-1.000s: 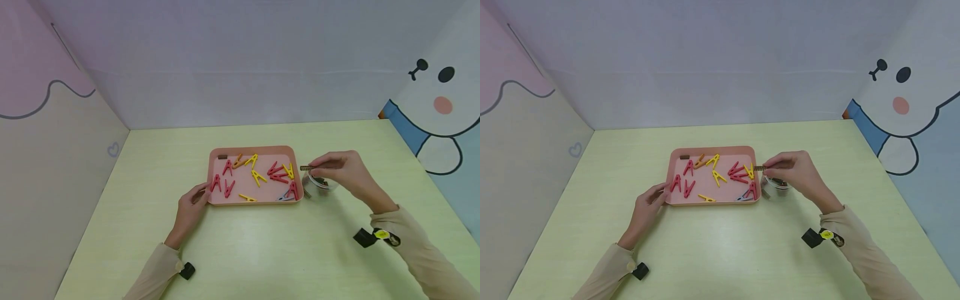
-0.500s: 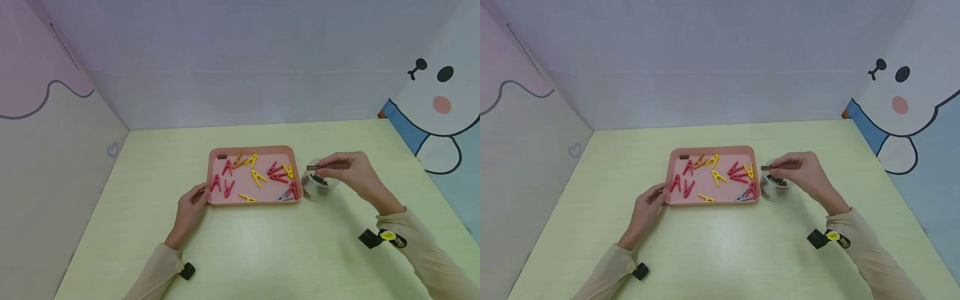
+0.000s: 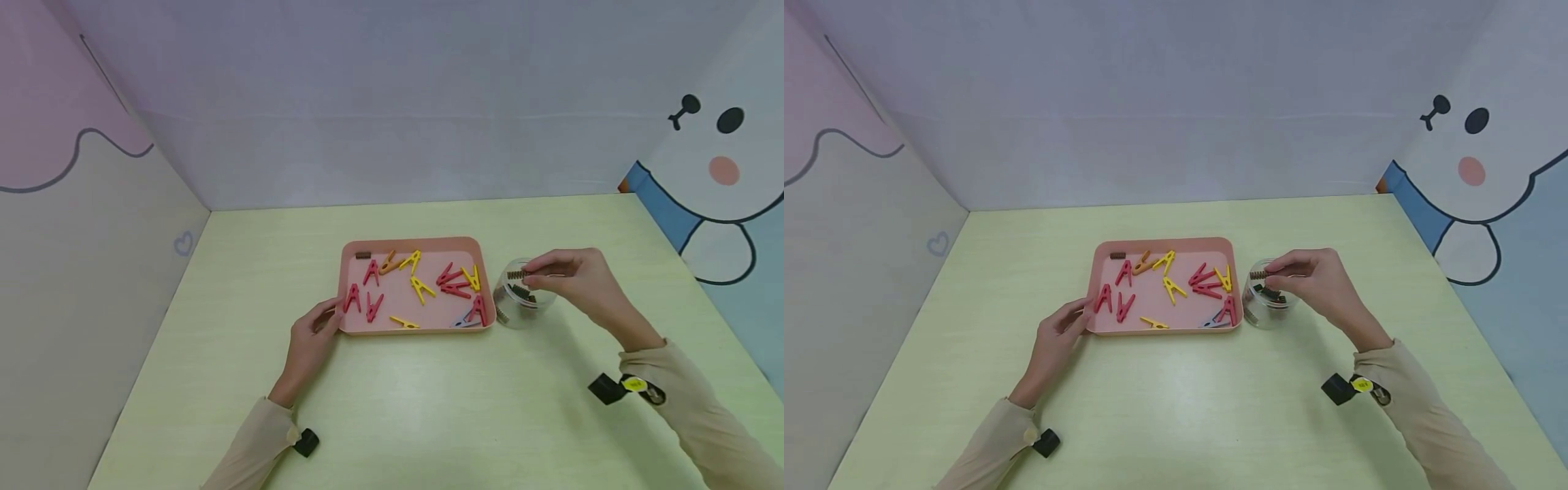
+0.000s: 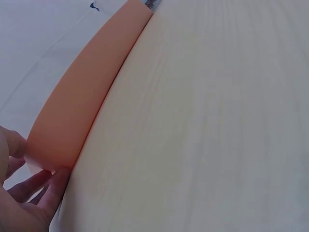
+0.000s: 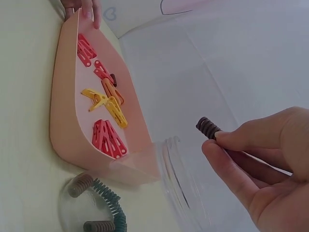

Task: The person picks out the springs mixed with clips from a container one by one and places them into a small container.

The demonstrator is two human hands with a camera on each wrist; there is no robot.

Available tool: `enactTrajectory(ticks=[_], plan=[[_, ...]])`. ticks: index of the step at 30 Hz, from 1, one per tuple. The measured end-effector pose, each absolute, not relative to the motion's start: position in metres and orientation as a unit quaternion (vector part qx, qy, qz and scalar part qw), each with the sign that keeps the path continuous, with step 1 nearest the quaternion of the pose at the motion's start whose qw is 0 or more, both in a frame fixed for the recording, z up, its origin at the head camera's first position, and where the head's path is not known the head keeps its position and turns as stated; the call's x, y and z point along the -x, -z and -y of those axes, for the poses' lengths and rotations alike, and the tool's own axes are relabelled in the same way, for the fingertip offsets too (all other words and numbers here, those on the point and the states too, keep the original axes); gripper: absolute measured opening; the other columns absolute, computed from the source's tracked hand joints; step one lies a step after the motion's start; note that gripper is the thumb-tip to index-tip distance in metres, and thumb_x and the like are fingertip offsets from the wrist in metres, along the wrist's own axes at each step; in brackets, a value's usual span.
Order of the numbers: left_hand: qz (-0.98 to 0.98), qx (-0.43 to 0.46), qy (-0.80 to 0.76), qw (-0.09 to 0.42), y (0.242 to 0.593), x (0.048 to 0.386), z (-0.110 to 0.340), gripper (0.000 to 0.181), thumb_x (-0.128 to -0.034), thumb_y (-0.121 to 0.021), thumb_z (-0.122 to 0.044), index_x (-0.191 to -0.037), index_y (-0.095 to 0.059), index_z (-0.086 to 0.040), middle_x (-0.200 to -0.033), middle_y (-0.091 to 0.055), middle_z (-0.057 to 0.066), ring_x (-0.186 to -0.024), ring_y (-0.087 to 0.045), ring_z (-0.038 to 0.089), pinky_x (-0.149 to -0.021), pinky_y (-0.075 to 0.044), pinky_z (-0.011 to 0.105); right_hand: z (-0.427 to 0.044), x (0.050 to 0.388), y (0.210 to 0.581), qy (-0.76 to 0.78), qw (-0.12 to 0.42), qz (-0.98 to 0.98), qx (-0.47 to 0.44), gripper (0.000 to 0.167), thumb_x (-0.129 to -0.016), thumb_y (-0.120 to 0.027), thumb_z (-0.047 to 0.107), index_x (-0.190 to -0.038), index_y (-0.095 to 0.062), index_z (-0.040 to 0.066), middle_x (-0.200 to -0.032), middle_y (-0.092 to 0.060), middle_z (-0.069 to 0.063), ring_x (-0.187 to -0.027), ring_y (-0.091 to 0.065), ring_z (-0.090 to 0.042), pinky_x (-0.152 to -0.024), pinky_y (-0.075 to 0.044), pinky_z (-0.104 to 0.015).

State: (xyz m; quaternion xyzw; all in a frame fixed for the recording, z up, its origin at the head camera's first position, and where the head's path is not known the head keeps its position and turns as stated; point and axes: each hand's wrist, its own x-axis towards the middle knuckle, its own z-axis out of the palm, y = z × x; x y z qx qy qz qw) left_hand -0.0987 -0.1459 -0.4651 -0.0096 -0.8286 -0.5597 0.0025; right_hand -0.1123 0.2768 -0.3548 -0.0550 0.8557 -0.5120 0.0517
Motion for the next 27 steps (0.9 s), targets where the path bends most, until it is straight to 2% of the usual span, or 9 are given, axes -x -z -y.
enactTrajectory(ticks=[4,11,18,27], plan=[[0.829,0.006,0.559,0.003,0.466,0.098,0.146,0.03,-0.0946,-0.059,-0.024,-0.123,-0.063,-0.016,-0.126,-0.059,0.0,-0.113,-0.056,0.017,-0.088,-0.05,0.025,-0.276,0.113,0.357,0.497,0.046,-0.864,0.058,0.024,-0.085,-0.071,0.015,-0.103,-0.069,-0.001,-0.103,-0.068,-0.015,-0.082,-0.067,-0.01,-0.072,-0.055,-0.023],[0.829,0.01,0.558,0.006,0.466,0.099,0.147,0.03,-0.0941,-0.06,-0.023,-0.123,-0.064,-0.015,-0.126,-0.059,0.003,-0.113,-0.057,0.02,-0.088,-0.05,0.03,-0.274,0.114,0.359,0.486,0.031,-0.87,0.081,0.018,-0.086,-0.07,0.008,-0.101,-0.069,-0.003,-0.101,-0.066,-0.019,-0.081,-0.066,-0.009,-0.068,-0.055,-0.022],[0.829,0.01,0.559,0.004,0.465,0.098,0.146,0.031,-0.0945,-0.06,-0.024,-0.124,-0.063,-0.015,-0.126,-0.059,0.002,-0.113,-0.056,0.018,-0.088,-0.049,0.025,-0.273,0.119,0.365,0.433,0.004,-0.895,0.104,0.013,-0.084,-0.069,0.002,-0.097,-0.07,-0.001,-0.097,-0.067,-0.015,-0.081,-0.062,-0.003,-0.069,-0.052,-0.014],[0.829,0.008,0.559,0.004,0.466,0.098,0.146,0.03,-0.0943,-0.06,-0.025,-0.123,-0.064,-0.017,-0.125,-0.059,-0.001,-0.112,-0.056,0.015,-0.089,-0.049,0.026,-0.269,0.12,0.367,0.391,0.008,-0.915,0.096,0.011,-0.083,-0.07,0.003,-0.095,-0.071,0.001,-0.094,-0.067,-0.011,-0.081,-0.06,-0.019,-0.068,-0.051,-0.013]])
